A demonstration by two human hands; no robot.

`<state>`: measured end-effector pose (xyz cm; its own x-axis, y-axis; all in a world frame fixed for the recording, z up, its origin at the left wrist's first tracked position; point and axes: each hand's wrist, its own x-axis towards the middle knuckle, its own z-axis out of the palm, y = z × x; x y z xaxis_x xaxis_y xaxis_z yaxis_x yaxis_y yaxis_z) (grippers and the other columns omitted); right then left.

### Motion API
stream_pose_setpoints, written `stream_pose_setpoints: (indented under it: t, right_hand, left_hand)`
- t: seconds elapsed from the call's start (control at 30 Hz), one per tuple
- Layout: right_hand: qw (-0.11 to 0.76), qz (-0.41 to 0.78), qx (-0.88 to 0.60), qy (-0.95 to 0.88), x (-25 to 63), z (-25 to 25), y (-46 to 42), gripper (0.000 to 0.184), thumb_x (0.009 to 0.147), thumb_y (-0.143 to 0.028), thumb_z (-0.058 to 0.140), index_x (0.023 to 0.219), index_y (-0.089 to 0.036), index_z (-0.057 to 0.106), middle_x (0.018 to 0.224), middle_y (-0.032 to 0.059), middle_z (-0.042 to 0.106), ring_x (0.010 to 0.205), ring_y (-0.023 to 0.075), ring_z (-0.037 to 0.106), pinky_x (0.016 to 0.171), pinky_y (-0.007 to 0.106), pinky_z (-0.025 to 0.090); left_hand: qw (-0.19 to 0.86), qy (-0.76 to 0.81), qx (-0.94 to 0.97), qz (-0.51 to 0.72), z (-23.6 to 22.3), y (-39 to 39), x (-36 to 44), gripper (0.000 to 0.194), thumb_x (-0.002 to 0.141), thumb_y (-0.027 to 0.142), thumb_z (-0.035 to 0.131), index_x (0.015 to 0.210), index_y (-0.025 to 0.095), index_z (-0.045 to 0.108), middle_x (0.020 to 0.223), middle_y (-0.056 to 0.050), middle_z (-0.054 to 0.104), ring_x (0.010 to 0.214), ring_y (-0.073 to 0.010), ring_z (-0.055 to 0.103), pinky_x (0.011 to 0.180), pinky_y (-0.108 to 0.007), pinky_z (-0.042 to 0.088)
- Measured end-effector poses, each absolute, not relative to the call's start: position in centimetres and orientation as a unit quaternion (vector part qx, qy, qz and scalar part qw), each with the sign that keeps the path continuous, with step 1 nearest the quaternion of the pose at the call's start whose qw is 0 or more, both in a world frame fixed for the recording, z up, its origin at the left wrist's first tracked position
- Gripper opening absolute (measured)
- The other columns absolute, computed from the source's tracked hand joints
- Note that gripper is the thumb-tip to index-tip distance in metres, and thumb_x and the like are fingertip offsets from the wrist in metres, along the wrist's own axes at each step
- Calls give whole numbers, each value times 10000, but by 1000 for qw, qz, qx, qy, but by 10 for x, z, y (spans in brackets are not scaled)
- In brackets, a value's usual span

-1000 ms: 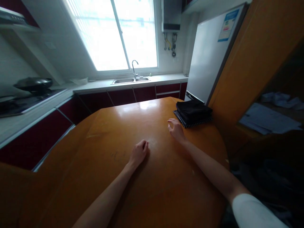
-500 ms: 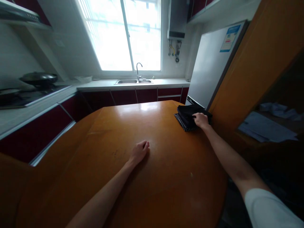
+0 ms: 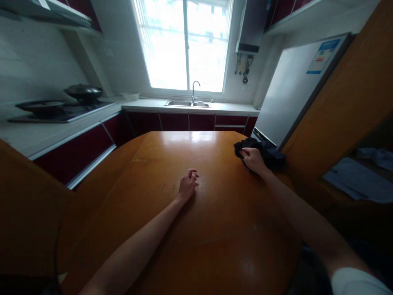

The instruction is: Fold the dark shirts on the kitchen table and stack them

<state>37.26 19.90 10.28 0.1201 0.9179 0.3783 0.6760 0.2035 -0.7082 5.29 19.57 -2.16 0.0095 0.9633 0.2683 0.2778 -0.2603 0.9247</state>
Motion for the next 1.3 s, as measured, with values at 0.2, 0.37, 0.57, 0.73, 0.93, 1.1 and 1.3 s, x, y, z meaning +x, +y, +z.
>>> stream_pose_setpoints:
  t: [0.2, 0.37, 0.57, 0.73, 0.93, 1.1, 1.3]
  right_hand:
    - [485, 407, -455, -626, 272, 110, 164, 358, 805, -509, 688, 707, -167, 645, 619, -19, 558, 534, 114, 486, 488, 229, 345]
    - [506, 560, -474, -454, 260, 82, 183, 189, 814, -344, 720, 825, -156, 701, 684, 24, 675, 549, 138, 606, 486, 225, 475]
    - [600, 526, -505, -329, 287, 27, 222, 128, 804, -222, 699, 689, -176, 667, 679, 40, 725, 627, 172, 672, 641, 276, 569]
    - [645, 494, -502, -296, 302, -14, 219, 118, 782, -301, 696, 742, -193, 674, 732, 32, 743, 711, 181, 694, 742, 300, 579]
    - [703, 442, -466, -305, 313, -34, 217, 298, 715, -483, 703, 774, -200, 632, 735, 5, 709, 700, 163, 661, 737, 282, 556]
    - [703, 424, -477, -314, 316, -30, 217, 373, 681, -567, 668, 776, -216, 585, 716, 0, 677, 691, 169, 639, 730, 301, 548]
    - [691, 388, -501, -348, 308, -14, 207, 410, 719, -624, 624, 729, -222, 545, 643, -18, 611, 647, 162, 579, 611, 256, 493]
  left_hand:
    - [311, 476, 549, 613, -23, 198, 48, 306, 936, 372, 443, 1166, 205, 556, 1121, -94, 690, 984, -197, 661, 827, -337, 534]
    - [342, 444, 567, 604, -20, 194, 43, 345, 969, 425, 390, 1079, 195, 623, 1046, -82, 710, 964, -204, 672, 867, -343, 519]
    - [307, 439, 652, 536, -16, 189, 45, 426, 1018, 478, 368, 1068, 196, 683, 1038, -62, 708, 1010, -224, 647, 937, -354, 493]
    - [138, 390, 797, 441, -9, 171, 52, 680, 885, 609, 630, 1443, 240, 503, 1500, -134, 425, 1393, -318, 384, 1174, -463, 297]
    - [46, 488, 801, 344, -15, 139, 72, 1025, 717, 460, 835, 1571, 256, 307, 1425, -162, 434, 1344, -394, 361, 1122, -596, 317]
    - [100, 495, 790, 347, -20, 153, 61, 733, 766, 145, 655, 1472, 226, 473, 1349, -143, 547, 1241, -329, 520, 1071, -490, 437]
    - [201, 549, 720, 373, 14, 190, 35, 254, 869, 197, 491, 978, 187, 721, 879, -76, 717, 832, -242, 667, 808, -370, 533]
